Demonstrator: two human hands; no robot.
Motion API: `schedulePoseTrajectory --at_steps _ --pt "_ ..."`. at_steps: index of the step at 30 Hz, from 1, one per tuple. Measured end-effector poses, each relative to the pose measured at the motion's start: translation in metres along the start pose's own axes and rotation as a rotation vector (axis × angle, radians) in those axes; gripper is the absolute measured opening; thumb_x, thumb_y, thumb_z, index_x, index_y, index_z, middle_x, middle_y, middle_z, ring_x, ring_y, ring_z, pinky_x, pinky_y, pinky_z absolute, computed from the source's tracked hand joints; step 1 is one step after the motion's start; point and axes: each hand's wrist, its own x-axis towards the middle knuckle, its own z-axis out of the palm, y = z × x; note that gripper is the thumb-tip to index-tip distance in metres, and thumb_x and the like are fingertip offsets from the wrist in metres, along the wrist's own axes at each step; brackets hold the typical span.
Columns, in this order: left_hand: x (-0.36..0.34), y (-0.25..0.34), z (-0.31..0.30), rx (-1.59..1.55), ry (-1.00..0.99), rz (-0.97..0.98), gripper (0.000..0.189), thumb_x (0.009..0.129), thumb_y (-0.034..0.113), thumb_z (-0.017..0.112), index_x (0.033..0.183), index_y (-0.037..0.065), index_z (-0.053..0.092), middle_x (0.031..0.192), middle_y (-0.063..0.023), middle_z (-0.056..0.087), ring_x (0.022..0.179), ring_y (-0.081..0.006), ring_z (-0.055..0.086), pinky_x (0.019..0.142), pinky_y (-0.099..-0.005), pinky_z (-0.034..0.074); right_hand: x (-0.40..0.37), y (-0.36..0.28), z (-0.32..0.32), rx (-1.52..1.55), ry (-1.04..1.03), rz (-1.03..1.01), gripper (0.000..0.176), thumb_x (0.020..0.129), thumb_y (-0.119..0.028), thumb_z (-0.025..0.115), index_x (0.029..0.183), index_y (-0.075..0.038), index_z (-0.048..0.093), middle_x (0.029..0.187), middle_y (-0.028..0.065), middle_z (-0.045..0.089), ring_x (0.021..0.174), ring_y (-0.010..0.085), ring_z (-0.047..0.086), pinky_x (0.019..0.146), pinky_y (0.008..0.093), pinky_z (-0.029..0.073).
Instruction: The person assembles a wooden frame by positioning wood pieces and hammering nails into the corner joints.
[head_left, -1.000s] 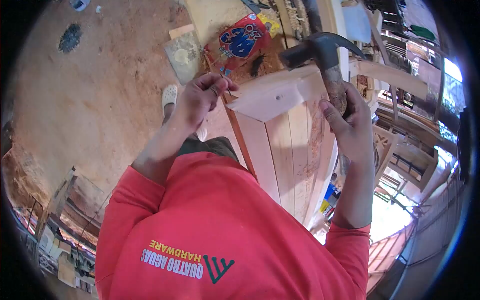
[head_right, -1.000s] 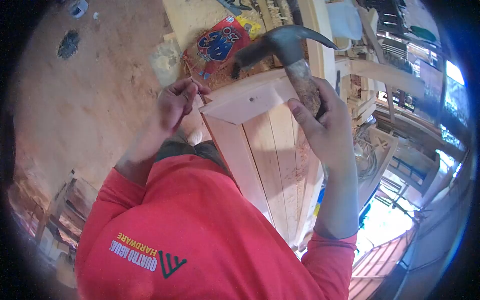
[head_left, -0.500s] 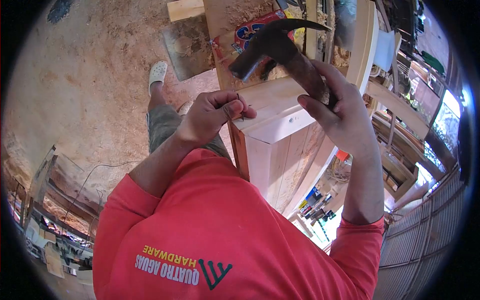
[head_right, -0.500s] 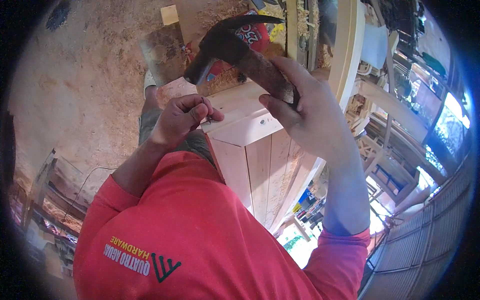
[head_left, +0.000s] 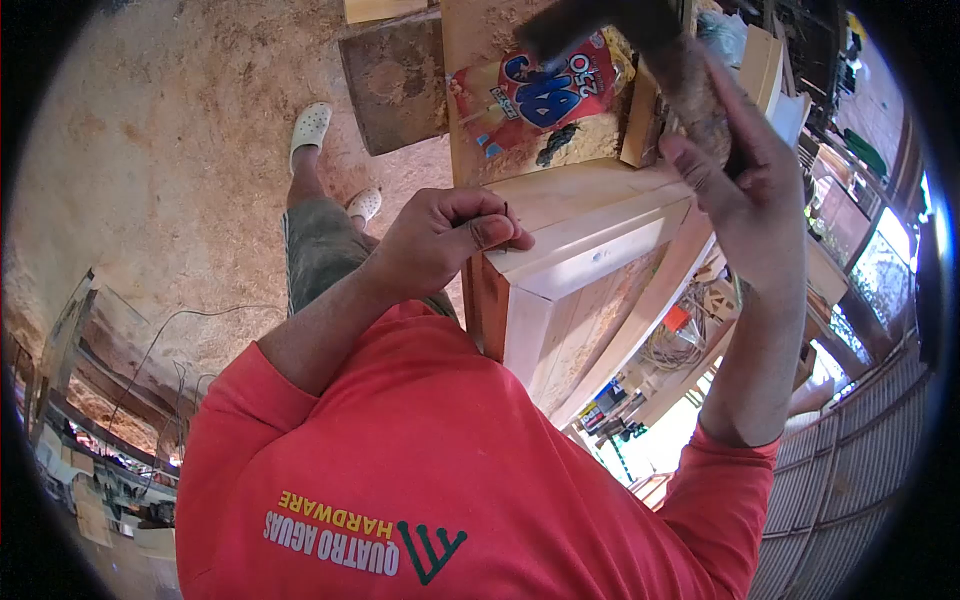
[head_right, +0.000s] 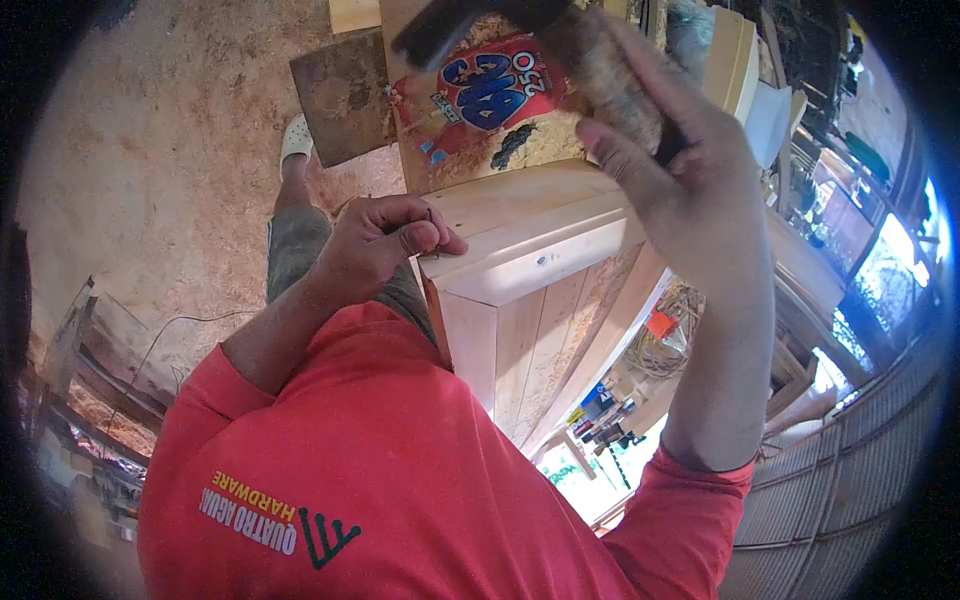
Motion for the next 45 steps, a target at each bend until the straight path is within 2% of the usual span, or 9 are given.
schedulePoseTrajectory --at_steps 7,12,16,23,26,32,36,42,45 --pt "0.001 0.001 -0.001 0.066 -0.048 0.028 0.015 0.101 0.011 0.069 0.099 -0.004 0.072 0.103 -0.0124 0.079 0.101 -0.0161 0.073 0.095 -0.0314 0.057 0.022 -0.02 -0.032 -0.375 -0.59 0.105 0.062 0.097 0.002 0.07 0.155 -0.007 0.051 0.134 0.0117 0.069 0.112 0.0139 0.067 0.097 0.0266 0.054" --pt "0.001 0.003 -0.002 0.062 -0.044 0.015 0.014 0.1 0.009 0.07 0.096 -0.004 0.073 0.101 -0.012 0.079 0.101 -0.0161 0.073 0.095 -0.031 0.056 0.017 -0.002 -0.029 -0.13 -0.033 -0.008 0.061 0.1 -0.003 0.067 0.157 -0.007 0.049 0.134 0.0077 0.07 0.11 0.0149 0.068 0.092 0.0266 0.055" --pt "0.0 0.007 -0.001 0.095 -0.026 -0.031 0.014 0.099 0.008 0.072 0.095 -0.005 0.074 0.1 -0.0124 0.079 0.101 -0.017 0.074 0.094 -0.0316 0.057 0.021 -0.024 -0.033 -0.431 -0.588 0.133 0.056 0.102 0.0 0.064 0.156 -0.006 0.05 0.131 0.0089 0.071 0.105 0.0152 0.07 0.084 0.03 0.057" --pt "0.001 0.001 -0.003 0.048 -0.049 0.002 0.014 0.098 0.009 0.073 0.097 -0.005 0.075 0.1 -0.0134 0.079 0.101 -0.0204 0.075 0.093 -0.0328 0.057 0.015 -0.006 -0.025 -0.219 -0.092 -0.02 0.07 0.088 0.003 0.073 0.154 -0.008 0.053 0.102 0.0159 0.075 0.096 0.0216 0.072 0.085 0.0377 0.056" --pt "-0.002 0.0 -0.003 0.018 -0.012 -0.018 0.02 0.096 0.015 0.077 0.102 -0.004 0.074 0.103 -0.0123 0.078 0.1 -0.0202 0.074 0.092 -0.0327 0.057 0.012 -0.026 -0.025 -0.512 -0.658 -0.035 0.069 0.091 0.001 0.071 0.156 -0.01 0.051 0.098 0.0045 0.075 0.091 0.0158 0.07 0.081 0.0351 0.055" --pt "-0.041 -0.007 -0.01 0.442 0.085 0.08 0.063 0.073 0.038 0.096 0.117 -0.001 0.073 0.101 -0.0064 0.075 0.08 -0.009 0.064 0.071 -0.0265 0.049 0.006 -0.013 -0.032 -0.251 0.162 -0.011 0.052 0.101 -0.008 0.068 0.151 -0.006 0.056 0.096 0.0039 0.075 0.073 0.0076 0.064 0.061 0.0247 0.05" --pt "-0.049 -0.001 0.026 0.529 0.177 0.056 0.053 0.072 0.031 0.097 0.108 0.0 0.074 0.089 -0.0066 0.074 0.067 -0.0016 0.06 0.058 -0.0208 0.044 -0.007 0.003 -0.036 -0.652 -0.508 -0.207 0.047 0.101 -0.01 0.069 0.146 -0.003 0.06 0.099 0.0074 0.077 0.077 0.0124 0.069 0.067 0.0308 0.055" --pt "-0.05 0.008 0.033 0.308 0.185 -0.16 0.028 0.078 0.02 0.092 0.089 0.002 0.074 0.085 -0.0054 0.075 0.075 -0.0087 0.066 0.065 -0.0263 0.051 0.001 0.0 -0.036 -0.18 0.17 -0.02 0.054 0.101 -0.014 0.07 0.152 -0.004 0.054 0.107 0.0045 0.076 0.08 0.0111 0.067 0.076 0.03 0.057" --pt "-0.047 -0.004 0.031 0.311 0.184 -0.041 0.028 0.077 0.022 0.093 0.087 0.002 0.074 0.082 -0.0041 0.074 0.075 -0.0079 0.065 0.067 -0.0258 0.051 -0.007 -0.006 -0.024 -0.514 -0.374 -0.098 0.048 0.102 -0.018 0.069 0.146 -0.003 0.059 0.099 0.0028 0.074 0.075 0.0094 0.063 0.066 0.0306 0.051"
